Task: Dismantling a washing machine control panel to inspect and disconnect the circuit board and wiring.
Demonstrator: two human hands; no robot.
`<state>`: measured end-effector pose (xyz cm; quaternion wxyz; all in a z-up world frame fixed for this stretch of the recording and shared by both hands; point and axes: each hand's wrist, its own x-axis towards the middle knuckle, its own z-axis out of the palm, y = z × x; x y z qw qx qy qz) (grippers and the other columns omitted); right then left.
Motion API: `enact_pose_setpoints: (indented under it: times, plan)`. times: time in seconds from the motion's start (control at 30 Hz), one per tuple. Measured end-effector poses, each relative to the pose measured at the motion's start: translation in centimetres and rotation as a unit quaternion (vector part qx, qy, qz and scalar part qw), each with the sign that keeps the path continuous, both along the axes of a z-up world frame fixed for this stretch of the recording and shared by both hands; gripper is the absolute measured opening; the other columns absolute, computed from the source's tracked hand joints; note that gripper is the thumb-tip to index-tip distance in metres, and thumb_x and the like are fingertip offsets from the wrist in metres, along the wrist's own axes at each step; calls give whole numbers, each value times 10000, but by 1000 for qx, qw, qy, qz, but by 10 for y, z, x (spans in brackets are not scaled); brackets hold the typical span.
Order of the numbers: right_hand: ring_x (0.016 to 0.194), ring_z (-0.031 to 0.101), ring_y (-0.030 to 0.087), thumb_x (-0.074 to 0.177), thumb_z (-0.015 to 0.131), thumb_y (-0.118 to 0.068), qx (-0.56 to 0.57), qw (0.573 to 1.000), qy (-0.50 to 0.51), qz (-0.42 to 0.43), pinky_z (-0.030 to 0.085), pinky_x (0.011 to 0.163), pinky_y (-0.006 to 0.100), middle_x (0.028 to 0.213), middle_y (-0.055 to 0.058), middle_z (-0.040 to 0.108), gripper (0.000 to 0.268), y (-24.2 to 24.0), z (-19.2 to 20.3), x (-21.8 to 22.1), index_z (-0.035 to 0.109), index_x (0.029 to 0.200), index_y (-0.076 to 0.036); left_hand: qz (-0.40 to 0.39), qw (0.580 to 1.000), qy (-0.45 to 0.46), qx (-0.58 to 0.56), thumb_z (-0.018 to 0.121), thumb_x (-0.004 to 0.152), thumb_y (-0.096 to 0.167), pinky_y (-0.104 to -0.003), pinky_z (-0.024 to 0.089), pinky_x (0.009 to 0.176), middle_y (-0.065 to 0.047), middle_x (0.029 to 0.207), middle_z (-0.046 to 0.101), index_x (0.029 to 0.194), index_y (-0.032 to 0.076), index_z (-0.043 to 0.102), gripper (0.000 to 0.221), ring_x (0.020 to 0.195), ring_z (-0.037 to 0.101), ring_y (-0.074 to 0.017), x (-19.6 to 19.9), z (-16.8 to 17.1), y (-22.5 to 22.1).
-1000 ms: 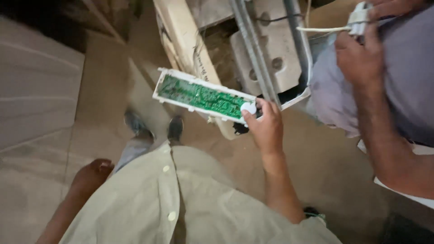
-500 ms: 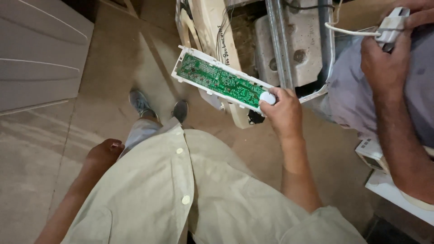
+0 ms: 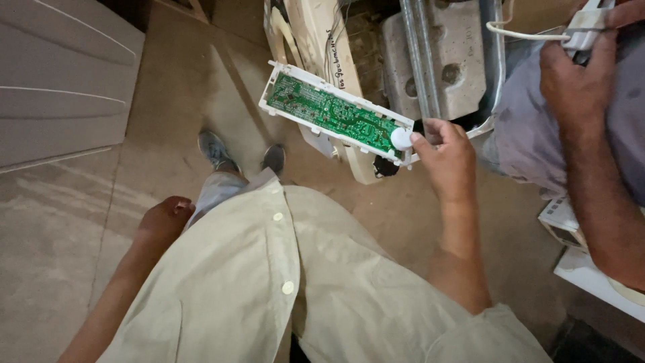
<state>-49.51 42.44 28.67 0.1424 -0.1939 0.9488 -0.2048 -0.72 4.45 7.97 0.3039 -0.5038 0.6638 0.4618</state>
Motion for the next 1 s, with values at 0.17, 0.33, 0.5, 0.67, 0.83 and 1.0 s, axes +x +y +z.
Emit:
enact_pose_setpoints:
  times: [0.17,0.33,0.5,0.67,0.83,1.0]
  plan:
    - [1177,805,438,1081,936,-372,-4,1000,0,-21,632,1051,554,1270,227,798,480,10,-6,4,839,1454,-86,-19,1000,-12,-5,647,1179,504,-627,594,1183,-234,1547,810,1619,155,775,576,1439,736,-504,0,-11,-2]
    - [1177,809,432,1117,927,-358,-16,1000,-4,-12,632,1045,541,1272,218,800,451,13,-8,6,838,1464,-83,-36,999,-15,-10,637,1159,497,-623,588,1192,-221,1555,808,1619,178,771,575,1451,730,-506,0,-7,0]
    - [1176,808,432,1127,926,-327,-27,999,-14,-23,623,1041,544,1288,223,799,445,12,-7,8,833,1476,-67,-32,999,-16,-13,620,1166,495,-624,585,1200,-247,1540,816,1610,130,777,595,1439,739,-509,-7,5,1]
    - [1190,804,441,1130,916,-314,-25,999,-15,-25,626,1046,551,1296,235,799,436,11,-5,8,829,1474,-62,-33,999,-22,-4,623,1157,488,-635,569,1217,-247,1575,794,1627,134,759,604,1476,710,-523,-25,32,2]
    - [1203,801,429,1155,893,-296,-12,999,-25,-41,624,1048,551,1314,226,793,412,5,6,13,823,1494,-75,-15,999,-31,-1,637,1181,495,-644,580,1184,-233,1576,790,1639,171,753,573,1462,720,-512,-22,17,3]
    - [1226,786,482,1162,881,-305,-29,999,-21,-25,620,1059,585,1319,269,788,433,10,1,8,817,1495,-36,-26,999,-28,-4,637,1156,457,-627,585,1188,-231,1560,802,1620,158,770,568,1453,726,-510,-30,30,2]
